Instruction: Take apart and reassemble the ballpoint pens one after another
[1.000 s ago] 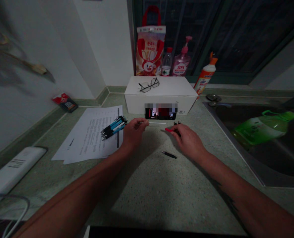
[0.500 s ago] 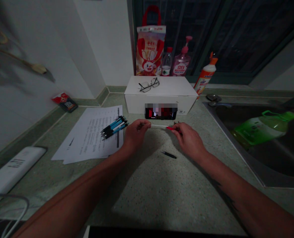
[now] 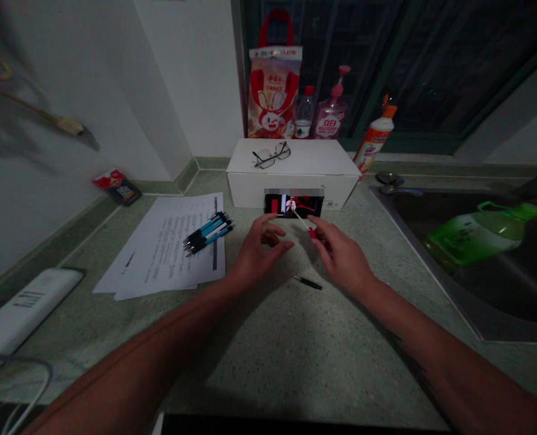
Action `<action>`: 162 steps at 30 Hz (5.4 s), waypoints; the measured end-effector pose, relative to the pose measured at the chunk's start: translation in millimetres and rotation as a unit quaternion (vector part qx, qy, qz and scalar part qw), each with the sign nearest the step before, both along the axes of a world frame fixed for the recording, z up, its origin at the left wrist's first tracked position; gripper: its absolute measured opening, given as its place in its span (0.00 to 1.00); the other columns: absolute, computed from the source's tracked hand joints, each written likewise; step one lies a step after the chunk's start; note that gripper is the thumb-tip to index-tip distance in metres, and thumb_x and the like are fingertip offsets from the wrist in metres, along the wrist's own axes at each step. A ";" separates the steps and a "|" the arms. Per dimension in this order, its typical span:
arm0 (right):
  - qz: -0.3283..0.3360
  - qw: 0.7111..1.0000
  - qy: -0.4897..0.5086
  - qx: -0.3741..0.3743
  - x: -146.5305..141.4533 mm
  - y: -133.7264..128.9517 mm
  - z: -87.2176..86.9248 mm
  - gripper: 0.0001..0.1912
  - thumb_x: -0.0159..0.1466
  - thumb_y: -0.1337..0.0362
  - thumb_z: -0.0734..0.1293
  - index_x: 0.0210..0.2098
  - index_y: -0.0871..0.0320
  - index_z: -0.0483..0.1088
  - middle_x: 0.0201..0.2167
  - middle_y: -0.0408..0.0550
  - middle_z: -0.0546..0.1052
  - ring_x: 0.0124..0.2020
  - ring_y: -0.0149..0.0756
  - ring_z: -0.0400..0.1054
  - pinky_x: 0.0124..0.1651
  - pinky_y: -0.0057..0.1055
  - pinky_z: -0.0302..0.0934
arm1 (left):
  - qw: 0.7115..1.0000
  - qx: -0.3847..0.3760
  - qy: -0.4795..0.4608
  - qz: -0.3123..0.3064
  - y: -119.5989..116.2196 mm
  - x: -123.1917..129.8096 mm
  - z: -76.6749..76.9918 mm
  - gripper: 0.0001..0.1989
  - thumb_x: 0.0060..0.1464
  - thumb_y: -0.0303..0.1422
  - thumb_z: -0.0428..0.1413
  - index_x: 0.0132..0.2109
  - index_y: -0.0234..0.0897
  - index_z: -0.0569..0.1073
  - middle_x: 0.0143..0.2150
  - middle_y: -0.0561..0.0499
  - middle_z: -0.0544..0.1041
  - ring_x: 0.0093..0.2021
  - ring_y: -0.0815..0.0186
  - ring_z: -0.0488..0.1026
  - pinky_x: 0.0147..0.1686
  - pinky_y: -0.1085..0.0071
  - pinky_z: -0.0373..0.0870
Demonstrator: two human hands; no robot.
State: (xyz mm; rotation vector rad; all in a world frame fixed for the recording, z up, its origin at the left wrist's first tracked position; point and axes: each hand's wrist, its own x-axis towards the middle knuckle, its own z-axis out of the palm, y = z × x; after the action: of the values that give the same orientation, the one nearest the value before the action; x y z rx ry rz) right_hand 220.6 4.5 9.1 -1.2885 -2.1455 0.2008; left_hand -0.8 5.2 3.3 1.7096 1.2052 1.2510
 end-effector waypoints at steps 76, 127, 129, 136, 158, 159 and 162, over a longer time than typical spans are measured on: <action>0.066 0.998 -0.023 0.000 0.2 3.0 -7.9 0.15 0.76 0.63 0.57 0.51 0.55 0.75 0.47 0.53 0.82 0.48 0.47 0.77 0.51 0.47 0.71 | 0.994 -0.086 0.061 0.028 2.5 1.0 6.2 0.05 0.63 0.31 0.58 0.37 0.40 0.78 0.36 0.50 0.83 0.38 0.62 0.79 0.43 0.64 0.74; 0.057 0.998 0.006 0.012 0.7 1.6 -4.6 0.14 0.76 0.61 0.59 0.48 0.51 0.77 0.43 0.51 0.82 0.46 0.46 0.76 0.49 0.45 0.70 | 0.995 -0.086 0.046 0.012 2.5 1.9 6.4 0.03 0.60 0.30 0.59 0.37 0.40 0.77 0.35 0.51 0.84 0.38 0.62 0.80 0.43 0.64 0.76; 0.013 0.998 0.057 0.028 2.5 4.0 -4.0 0.12 0.74 0.56 0.63 0.45 0.52 0.77 0.42 0.52 0.81 0.44 0.47 0.76 0.48 0.46 0.71 | 0.996 -0.077 0.038 0.018 1.1 2.1 8.0 0.02 0.60 0.30 0.60 0.37 0.40 0.77 0.36 0.51 0.83 0.38 0.62 0.80 0.43 0.64 0.76; -0.057 0.930 0.348 -0.099 5.4 20.8 -18.6 0.32 0.61 0.50 0.75 0.61 0.52 0.67 0.40 0.49 0.80 0.35 0.41 0.77 0.43 0.46 0.74 | 0.996 -0.086 0.018 -0.034 -6.6 7.5 5.7 0.03 0.57 0.28 0.63 0.37 0.40 0.76 0.36 0.51 0.82 0.38 0.63 0.80 0.43 0.64 0.76; -0.018 0.910 0.391 -0.138 -7.6 7.2 -15.2 0.40 0.67 0.52 0.70 0.75 0.47 0.55 0.43 0.50 0.83 0.42 0.44 0.79 0.42 0.45 0.76 | 0.995 -0.079 0.016 -0.058 -5.8 8.2 -1.8 0.04 0.58 0.29 0.63 0.40 0.38 0.75 0.37 0.50 0.82 0.38 0.63 0.78 0.43 0.64 0.75; -0.013 0.900 0.411 -0.147 -7.9 7.8 -14.8 0.40 0.67 0.51 0.70 0.75 0.47 0.56 0.44 0.50 0.83 0.42 0.44 0.79 0.41 0.45 0.77 | 0.995 -0.078 0.017 -0.064 -6.3 8.4 -2.0 0.04 0.58 0.30 0.63 0.40 0.38 0.75 0.38 0.50 0.82 0.38 0.63 0.78 0.43 0.64 0.75; -0.004 0.878 0.447 -0.168 -8.6 8.5 -13.7 0.38 0.65 0.52 0.72 0.71 0.49 0.62 0.42 0.49 0.84 0.41 0.44 0.80 0.41 0.44 0.78 | 0.994 -0.077 0.022 -0.070 -7.7 9.0 -2.6 0.05 0.58 0.30 0.63 0.40 0.38 0.75 0.38 0.50 0.82 0.38 0.64 0.78 0.42 0.64 0.75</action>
State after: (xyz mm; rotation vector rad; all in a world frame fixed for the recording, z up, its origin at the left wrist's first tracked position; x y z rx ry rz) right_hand 212.0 13.0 -4.6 -1.0635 -1.3233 0.9939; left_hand 8.2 -2.5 0.7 1.6838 1.1554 1.0163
